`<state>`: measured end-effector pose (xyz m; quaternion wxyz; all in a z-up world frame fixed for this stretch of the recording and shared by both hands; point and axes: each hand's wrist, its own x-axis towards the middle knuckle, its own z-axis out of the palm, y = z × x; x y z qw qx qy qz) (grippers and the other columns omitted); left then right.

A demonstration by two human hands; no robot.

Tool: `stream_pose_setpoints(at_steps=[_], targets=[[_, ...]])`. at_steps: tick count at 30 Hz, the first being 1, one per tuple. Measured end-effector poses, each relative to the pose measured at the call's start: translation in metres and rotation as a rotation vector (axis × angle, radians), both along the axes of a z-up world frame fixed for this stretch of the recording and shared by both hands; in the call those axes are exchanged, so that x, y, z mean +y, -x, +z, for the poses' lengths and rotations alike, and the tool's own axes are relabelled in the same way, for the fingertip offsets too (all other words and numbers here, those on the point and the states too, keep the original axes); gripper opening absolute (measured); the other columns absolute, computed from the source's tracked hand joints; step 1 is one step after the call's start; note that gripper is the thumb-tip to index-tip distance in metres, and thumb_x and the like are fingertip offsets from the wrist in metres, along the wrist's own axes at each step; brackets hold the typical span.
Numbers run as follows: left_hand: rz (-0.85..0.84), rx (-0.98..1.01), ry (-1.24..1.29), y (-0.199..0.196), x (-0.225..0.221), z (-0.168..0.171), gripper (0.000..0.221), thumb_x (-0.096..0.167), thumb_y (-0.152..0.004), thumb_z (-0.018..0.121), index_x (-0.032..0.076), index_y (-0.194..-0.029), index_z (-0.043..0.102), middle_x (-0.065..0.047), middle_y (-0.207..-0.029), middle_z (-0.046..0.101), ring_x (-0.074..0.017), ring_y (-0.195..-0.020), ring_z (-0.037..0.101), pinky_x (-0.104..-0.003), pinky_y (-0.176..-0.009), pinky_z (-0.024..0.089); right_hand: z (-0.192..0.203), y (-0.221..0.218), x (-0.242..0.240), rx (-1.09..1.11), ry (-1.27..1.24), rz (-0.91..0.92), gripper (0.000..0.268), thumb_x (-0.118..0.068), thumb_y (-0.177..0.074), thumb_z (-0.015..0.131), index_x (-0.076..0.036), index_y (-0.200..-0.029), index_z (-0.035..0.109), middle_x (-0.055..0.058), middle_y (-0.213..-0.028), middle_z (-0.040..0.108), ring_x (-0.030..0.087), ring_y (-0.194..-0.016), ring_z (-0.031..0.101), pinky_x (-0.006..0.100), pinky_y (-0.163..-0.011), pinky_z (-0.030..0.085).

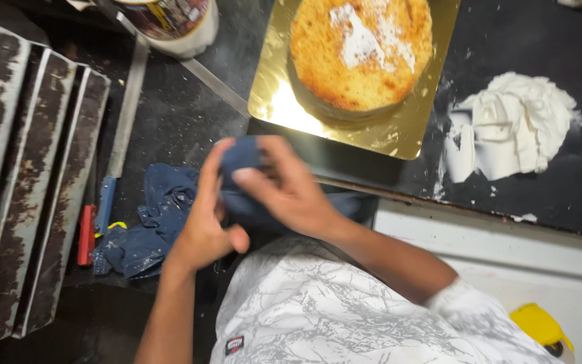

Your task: The person clears items from a workspace, cuts sections from a small cake and places them into a pan with other cake pieces, wipes the counter with a cloth, and prepares a larger cake on a gold base.

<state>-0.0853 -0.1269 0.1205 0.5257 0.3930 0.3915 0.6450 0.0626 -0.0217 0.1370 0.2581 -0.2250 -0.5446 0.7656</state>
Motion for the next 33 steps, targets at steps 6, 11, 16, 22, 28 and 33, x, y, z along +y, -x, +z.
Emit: stream_pose_setpoints(at_steps=[6,11,16,22,28,33], targets=[[0.698,0.504,0.406,0.072,-0.048,0.015,0.072,0.022,-0.083,0.089,0.002,-0.145,0.059,-0.009,-0.122,0.068,-0.0223,-0.103,0.067,-0.034,-0.093,0.055,0.052,-0.013,0.031,0.057,-1.003,0.034,0.036,-0.037,-0.091,0.074,-0.009,-0.113,0.07,0.017,-0.132,0.066,0.028,-0.129,0.061,0.042,-0.109,0.05],[0.76,1.67,0.537,0.072,-0.028,0.029,0.089,0.036,-0.074,0.093,-0.008,-0.14,0.055,-0.028,-0.129,0.064,-0.0459,-0.114,0.063,-0.05,-0.096,0.051,0.007,-0.106,0.129,-0.193,-0.575,-0.713,0.044,-0.041,-0.115,0.051,-0.001,-0.121,0.07,0.011,-0.128,0.07,0.024,-0.123,0.064,0.038,-0.113,0.05],[0.552,0.532,0.251,0.006,0.066,-0.024,0.085,0.052,-0.102,0.067,0.0,-0.157,0.028,-0.021,-0.152,0.051,-0.0305,-0.136,0.057,-0.044,-0.112,0.048,-0.067,-0.14,0.184,-0.261,-0.4,-0.85,0.068,-0.056,-0.108,0.04,-0.005,-0.152,0.042,0.017,-0.159,0.041,0.027,-0.15,0.035,0.041,-0.117,0.033],[0.207,-0.424,0.425,-0.017,0.16,-0.075,0.09,0.07,-0.096,0.037,0.009,-0.161,0.025,-0.011,-0.155,0.049,-0.022,-0.134,0.057,-0.039,-0.108,0.049,-0.106,-0.11,0.103,-0.121,-0.255,-1.007,0.075,-0.056,-0.112,0.036,-0.004,-0.163,0.018,0.023,-0.169,0.024,0.035,-0.158,0.024,0.044,-0.129,0.021],[0.338,0.151,0.535,0.021,0.192,-0.057,0.092,0.074,-0.103,0.032,-0.006,-0.139,0.058,-0.018,-0.132,0.072,-0.0228,-0.123,0.073,-0.036,-0.108,0.054,-0.071,-0.171,0.161,-0.415,-0.372,-1.011,0.072,-0.054,-0.116,0.027,-0.002,-0.165,0.017,0.029,-0.16,0.045,0.035,-0.152,0.042,0.044,-0.129,0.028],[0.344,0.872,0.787,0.007,0.216,-0.02,0.103,0.077,-0.098,0.016,-0.011,-0.091,0.07,-0.025,-0.08,0.072,-0.0325,-0.085,0.07,-0.044,-0.082,0.053,-0.07,-0.149,0.177,-0.46,-0.256,-0.718,0.08,-0.055,-0.113,0.028,-0.001,-0.165,-0.001,0.032,-0.14,0.058,0.031,-0.125,0.068,0.039,-0.108,0.053]])
